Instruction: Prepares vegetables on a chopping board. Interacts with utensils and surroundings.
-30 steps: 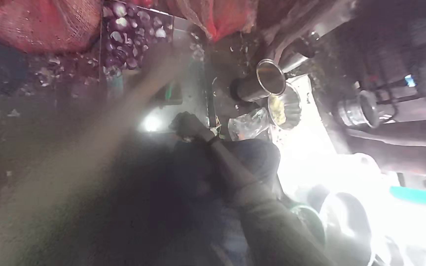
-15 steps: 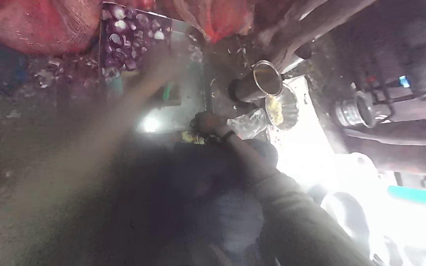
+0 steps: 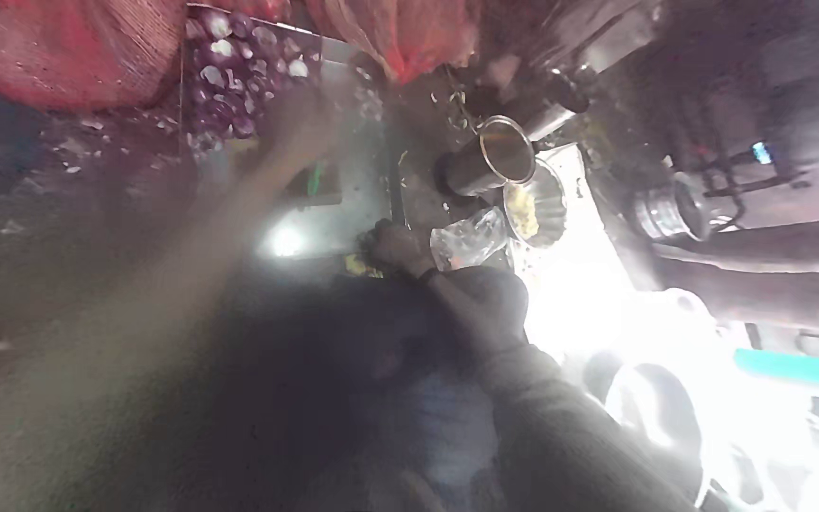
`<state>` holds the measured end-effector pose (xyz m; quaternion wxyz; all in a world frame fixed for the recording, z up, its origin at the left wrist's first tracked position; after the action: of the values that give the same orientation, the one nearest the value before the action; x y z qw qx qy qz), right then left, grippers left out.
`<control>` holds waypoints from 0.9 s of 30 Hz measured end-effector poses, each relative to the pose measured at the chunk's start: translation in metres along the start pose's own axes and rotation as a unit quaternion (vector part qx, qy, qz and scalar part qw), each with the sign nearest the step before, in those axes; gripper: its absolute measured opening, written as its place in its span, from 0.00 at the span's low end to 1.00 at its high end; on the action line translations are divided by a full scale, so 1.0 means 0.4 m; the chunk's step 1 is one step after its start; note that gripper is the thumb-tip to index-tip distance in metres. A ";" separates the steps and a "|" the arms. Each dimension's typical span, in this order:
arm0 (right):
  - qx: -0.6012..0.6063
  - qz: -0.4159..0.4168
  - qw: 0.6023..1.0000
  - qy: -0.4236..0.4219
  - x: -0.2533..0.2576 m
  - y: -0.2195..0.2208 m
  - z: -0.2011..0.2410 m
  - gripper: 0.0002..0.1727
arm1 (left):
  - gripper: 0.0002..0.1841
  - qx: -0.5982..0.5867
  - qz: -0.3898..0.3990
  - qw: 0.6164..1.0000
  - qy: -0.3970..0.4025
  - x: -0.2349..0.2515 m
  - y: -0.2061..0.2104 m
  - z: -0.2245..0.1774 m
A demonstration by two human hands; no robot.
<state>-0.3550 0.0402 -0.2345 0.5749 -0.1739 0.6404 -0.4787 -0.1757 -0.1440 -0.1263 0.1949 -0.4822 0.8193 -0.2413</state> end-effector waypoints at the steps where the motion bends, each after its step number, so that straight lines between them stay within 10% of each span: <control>1: 0.021 -0.002 1.000 -0.009 -0.002 0.009 -0.005 0.28 | 0.25 0.002 0.001 1.000 -0.005 0.002 0.000 0.001; 23: 0.000 0.031 0.992 -0.126 0.040 0.048 0.176 0.30 | 0.28 0.012 -0.024 0.999 0.034 0.031 0.020 0.050; 27: 0.268 0.017 0.956 -0.115 0.037 0.022 0.120 0.21 | 0.28 0.014 -0.015 0.999 0.025 0.025 0.019 0.030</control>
<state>-0.3129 0.0130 -0.2443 0.6782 -0.0565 0.4212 -0.5995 -0.1790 -0.1523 -0.1415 0.1773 -0.4858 0.8129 -0.2677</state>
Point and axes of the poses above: each hand's wrist, its own x-axis towards the middle knuckle, its own y-axis out of the palm, z = x × y, the point moved 1 cm from there along x, towards the middle knuckle, and after that the axes turned 3 degrees about -x, right-handed, at the moved point
